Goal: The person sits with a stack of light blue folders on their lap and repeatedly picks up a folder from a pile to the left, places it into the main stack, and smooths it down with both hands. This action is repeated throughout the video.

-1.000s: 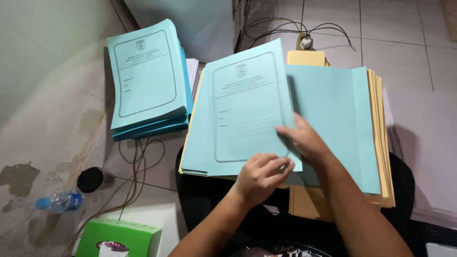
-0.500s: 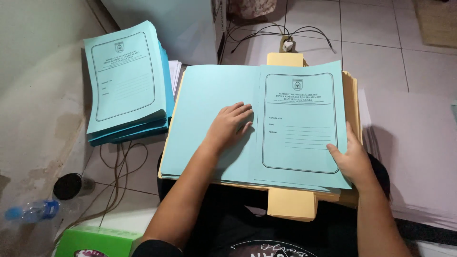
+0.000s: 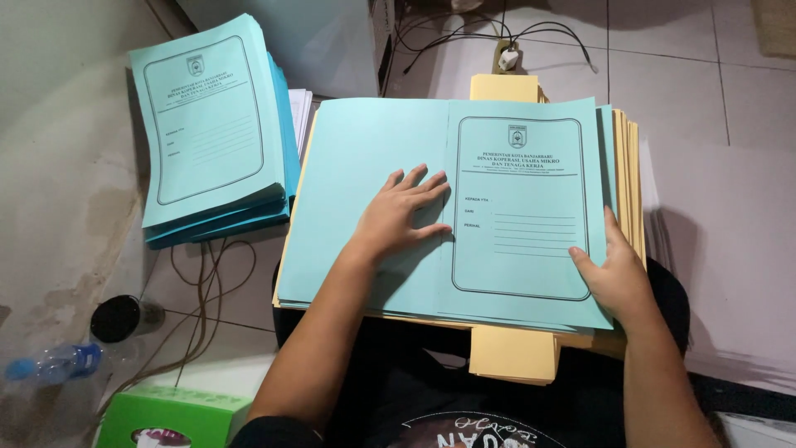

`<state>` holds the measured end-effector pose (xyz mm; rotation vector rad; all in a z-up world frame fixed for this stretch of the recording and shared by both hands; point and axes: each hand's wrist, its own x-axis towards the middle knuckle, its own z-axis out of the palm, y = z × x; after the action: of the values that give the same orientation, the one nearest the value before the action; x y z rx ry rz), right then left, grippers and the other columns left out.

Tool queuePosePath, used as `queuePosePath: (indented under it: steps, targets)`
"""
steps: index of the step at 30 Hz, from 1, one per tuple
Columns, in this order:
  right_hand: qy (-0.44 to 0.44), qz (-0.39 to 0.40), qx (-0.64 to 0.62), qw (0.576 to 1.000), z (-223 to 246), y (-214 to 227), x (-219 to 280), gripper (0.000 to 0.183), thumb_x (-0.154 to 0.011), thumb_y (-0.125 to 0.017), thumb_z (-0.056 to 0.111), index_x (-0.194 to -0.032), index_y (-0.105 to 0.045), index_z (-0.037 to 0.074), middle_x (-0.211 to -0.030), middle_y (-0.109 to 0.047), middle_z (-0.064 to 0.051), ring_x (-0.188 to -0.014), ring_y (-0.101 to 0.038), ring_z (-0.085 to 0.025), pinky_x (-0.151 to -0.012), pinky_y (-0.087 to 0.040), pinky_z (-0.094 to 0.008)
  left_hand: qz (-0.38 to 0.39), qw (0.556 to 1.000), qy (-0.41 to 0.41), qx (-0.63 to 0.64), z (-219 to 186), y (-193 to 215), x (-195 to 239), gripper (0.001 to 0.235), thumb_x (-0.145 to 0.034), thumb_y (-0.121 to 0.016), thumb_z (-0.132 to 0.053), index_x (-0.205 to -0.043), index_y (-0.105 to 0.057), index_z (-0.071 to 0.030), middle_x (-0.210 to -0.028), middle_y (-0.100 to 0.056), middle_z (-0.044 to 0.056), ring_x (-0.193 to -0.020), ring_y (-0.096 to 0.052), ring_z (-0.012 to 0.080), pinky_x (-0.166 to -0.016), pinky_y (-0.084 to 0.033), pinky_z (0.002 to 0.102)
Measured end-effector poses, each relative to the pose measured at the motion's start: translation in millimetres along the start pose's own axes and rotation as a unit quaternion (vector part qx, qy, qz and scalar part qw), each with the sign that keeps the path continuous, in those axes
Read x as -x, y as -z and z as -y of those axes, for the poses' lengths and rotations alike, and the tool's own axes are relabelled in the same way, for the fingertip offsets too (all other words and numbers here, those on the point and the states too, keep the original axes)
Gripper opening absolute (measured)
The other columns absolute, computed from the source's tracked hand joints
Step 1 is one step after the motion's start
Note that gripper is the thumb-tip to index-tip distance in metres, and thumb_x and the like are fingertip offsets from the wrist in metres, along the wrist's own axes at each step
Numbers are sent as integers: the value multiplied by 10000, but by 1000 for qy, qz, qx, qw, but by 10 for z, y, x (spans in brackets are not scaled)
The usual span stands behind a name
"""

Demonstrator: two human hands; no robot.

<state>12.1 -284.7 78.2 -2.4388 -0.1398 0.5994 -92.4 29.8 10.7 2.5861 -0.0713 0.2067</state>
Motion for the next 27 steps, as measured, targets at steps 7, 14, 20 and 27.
queuePosePath:
  steps: [7,14,20,27]
  targets:
    - [17,-15,-33,999,-58,-44,15,857,-912,-604,279,-1635,-153,193,-1680,-213,-92,-1498,-276,-379,-1189,-267,-423,7,1000,-16,-7,76,-47,-14,809,-859,-686,-611,-1498,-500,-152,-1584,-448,1,-1520,-292,310,-1224,-194,532]
    - [20,-17,-21,999,7,-36,82,812,-928,-590,274,-1631,-193,187,-1664,-257,-110,-1494,-299,-361,-1186,-280,-432,7,1000,-12,5,94,-55,-15,839,-816,-738,-604,-1489,-513,-155,-1575,-461,0,-1521,-292,300,-1232,-183,530]
    - [70,-49,-62,994,-175,-116,-29,748,-936,-580,207,-1606,-257,130,-1637,-307,-146,-1491,-321,-321,-1193,-273,-387,12,1000,-11,10,94,-53,-21,866,-792,-754,-609,-1484,-518,-144,-1575,-460,12,-1520,-289,308,-1232,-175,531]
    - [107,-60,69,990,-110,-165,51,733,-993,-488,243,-1639,-169,114,-1569,-382,-243,-1410,-394,-422,-1106,-364,-538,17,1000,-4,9,87,-58,-25,806,-798,-776,-571,-1456,-550,-165,-1578,-453,0,-1524,-281,302,-1235,-171,522]
